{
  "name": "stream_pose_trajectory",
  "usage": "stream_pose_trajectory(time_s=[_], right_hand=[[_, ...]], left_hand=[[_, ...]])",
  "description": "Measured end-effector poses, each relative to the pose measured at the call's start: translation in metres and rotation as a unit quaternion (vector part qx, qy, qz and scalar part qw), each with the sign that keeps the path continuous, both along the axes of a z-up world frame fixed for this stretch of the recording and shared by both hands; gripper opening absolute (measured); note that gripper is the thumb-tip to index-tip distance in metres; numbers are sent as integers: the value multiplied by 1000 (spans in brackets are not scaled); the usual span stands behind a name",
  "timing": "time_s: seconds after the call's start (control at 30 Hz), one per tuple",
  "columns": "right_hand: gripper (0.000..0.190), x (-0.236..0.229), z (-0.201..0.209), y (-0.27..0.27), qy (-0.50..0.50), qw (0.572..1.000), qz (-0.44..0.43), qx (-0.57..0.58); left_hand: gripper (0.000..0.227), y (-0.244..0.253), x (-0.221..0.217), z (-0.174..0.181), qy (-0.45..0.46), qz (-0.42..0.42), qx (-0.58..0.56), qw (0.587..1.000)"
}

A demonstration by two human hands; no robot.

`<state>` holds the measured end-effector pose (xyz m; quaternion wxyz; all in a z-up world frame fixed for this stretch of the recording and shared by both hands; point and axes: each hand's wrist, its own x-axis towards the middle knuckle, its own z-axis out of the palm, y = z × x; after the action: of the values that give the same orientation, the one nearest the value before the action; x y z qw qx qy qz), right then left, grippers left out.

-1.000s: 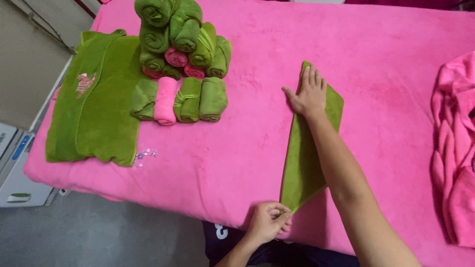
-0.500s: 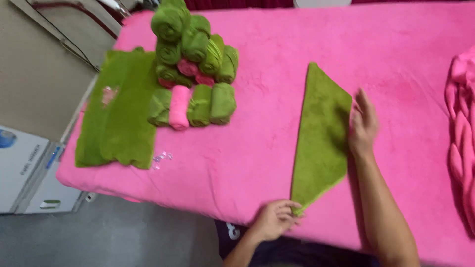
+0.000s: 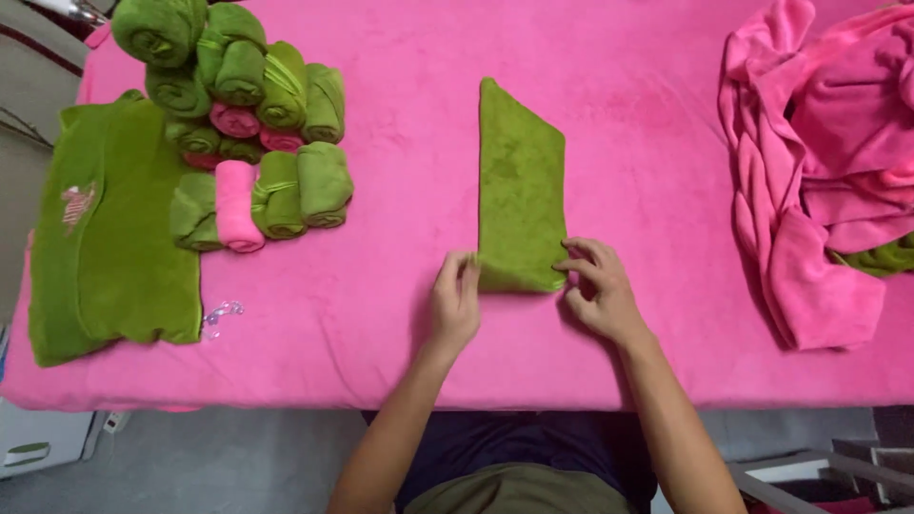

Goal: Rolling and folding towels into specific shapes on a treatment table.

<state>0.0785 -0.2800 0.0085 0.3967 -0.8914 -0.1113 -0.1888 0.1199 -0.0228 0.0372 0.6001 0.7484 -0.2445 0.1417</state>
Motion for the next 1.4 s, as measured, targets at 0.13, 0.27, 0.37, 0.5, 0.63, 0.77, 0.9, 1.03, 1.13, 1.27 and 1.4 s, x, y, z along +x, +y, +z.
stream_pose_trajectory(time_s=[0.13, 0.27, 0.37, 0.5, 0.63, 0.77, 0.9, 1.03, 1.13, 1.27, 1.4], right_hand=[[31, -3, 12, 8, 31, 999, -21, 37], [16, 4, 1, 12, 18, 994, -65, 81], [10, 3, -1, 23, 14, 991, -104, 88], [5, 6, -14, 29, 4, 985, -121, 120], [31, 14, -11, 41, -56, 983, -113, 135], [50, 12, -14, 54, -8, 999, -48, -14], [47, 13, -11, 53, 20, 998, -54, -7], [49, 18, 2, 57, 25, 999, -46, -11], [53, 16, 3, 54, 28, 999, -32, 1], [46, 18, -3, 45, 33, 998, -29, 47], [53, 1, 1, 49, 17, 998, -48, -22]], left_hand=[[19, -38, 56, -8, 86, 103, 31, 990], [19, -57, 90, -14, 106, 142, 169, 970], [21, -59, 87, -5, 135, 144, 186, 962], [19, -63, 102, -35, 130, 168, 218, 953], [28, -65, 99, -30, 163, 212, 178, 947], [44, -67, 99, -22, 174, 218, 162, 947], [50, -64, 89, -14, 124, 237, 166, 949], [31, -75, 58, -4, -253, 179, 235, 921], [53, -77, 45, -30, -166, 103, 294, 936], [60, -85, 47, -25, -22, 118, 396, 910], [69, -88, 59, -28, 19, 111, 410, 905]])
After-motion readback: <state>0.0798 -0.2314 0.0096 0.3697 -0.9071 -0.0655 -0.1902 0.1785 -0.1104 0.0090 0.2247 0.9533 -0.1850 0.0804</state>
